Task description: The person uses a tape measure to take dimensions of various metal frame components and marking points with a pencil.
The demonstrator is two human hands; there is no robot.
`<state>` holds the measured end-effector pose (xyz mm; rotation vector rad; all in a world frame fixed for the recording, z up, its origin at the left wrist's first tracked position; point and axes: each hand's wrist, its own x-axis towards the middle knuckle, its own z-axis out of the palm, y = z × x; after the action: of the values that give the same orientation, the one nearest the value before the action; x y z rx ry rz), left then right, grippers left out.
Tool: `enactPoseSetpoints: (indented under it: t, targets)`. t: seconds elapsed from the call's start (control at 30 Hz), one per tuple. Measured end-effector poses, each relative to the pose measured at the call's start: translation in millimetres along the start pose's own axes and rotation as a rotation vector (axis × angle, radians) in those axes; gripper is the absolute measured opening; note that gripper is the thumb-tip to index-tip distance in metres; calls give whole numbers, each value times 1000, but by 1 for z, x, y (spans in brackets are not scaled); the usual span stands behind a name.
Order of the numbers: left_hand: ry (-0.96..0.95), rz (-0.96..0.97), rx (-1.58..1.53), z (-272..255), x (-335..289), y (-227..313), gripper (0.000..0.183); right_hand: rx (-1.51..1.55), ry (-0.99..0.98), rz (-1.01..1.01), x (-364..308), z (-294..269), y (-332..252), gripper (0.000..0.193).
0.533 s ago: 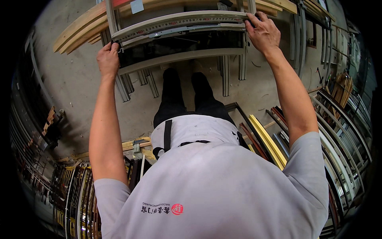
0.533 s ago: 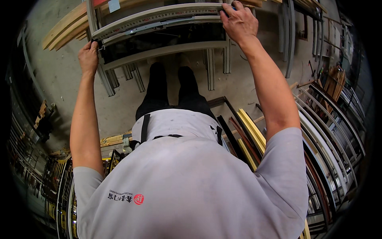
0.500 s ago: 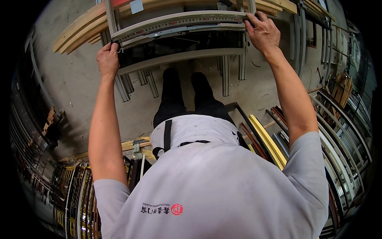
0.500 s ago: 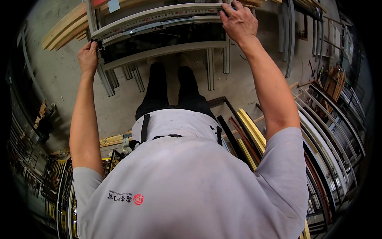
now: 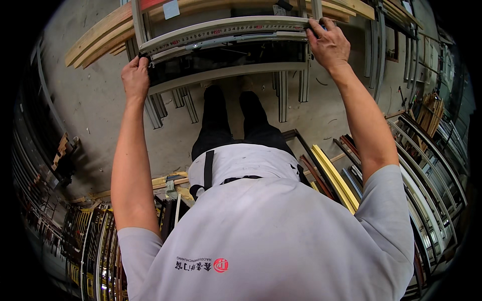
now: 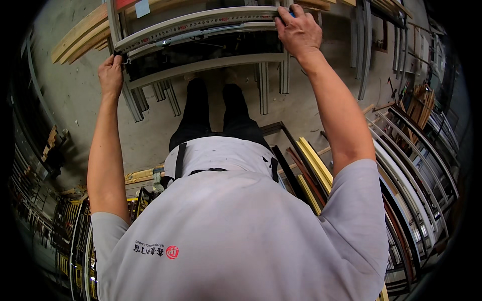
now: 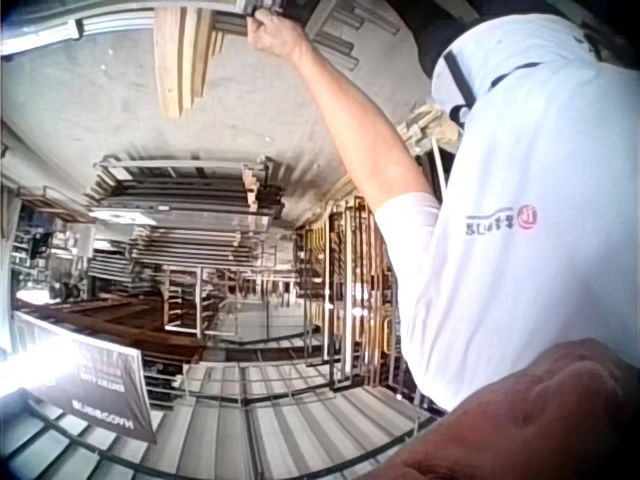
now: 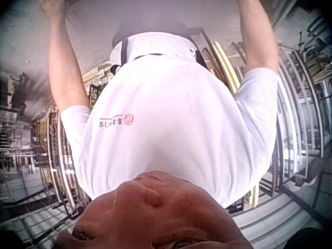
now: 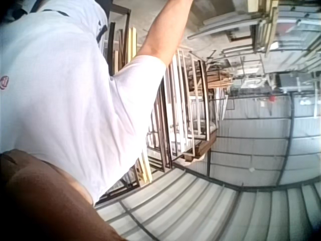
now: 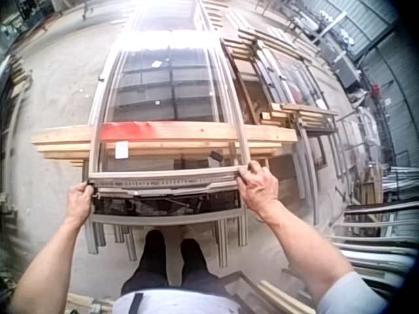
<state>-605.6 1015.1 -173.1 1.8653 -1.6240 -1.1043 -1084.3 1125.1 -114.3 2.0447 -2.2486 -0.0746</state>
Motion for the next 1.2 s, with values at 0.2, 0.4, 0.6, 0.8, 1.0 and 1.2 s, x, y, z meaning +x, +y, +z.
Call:
enactPoseSetpoints:
  t: [0.2,0.4,0.6,0.8,1.0,1.2]
  targets:
    - [8,30,-65,3,1,-6,28,-11,-8,1,0,1,0,32]
    - [-64,-29,5,-2,5,-10,27,-9,13,-13,0,2,1,33]
    - [13,40,-69,5,1,-6,28,-16,16,-9,-2,5,2,32]
    - [-58,-40,64,0,7,-12,29,12,44,3,-4,13,8,32]
    - [20,107,246,-8,-15,1,37,31,90,-15,-3,15,9,30]
    - [30,-140,86,-28,-167,-27,33,55,26,-6,-9,6,1,34]
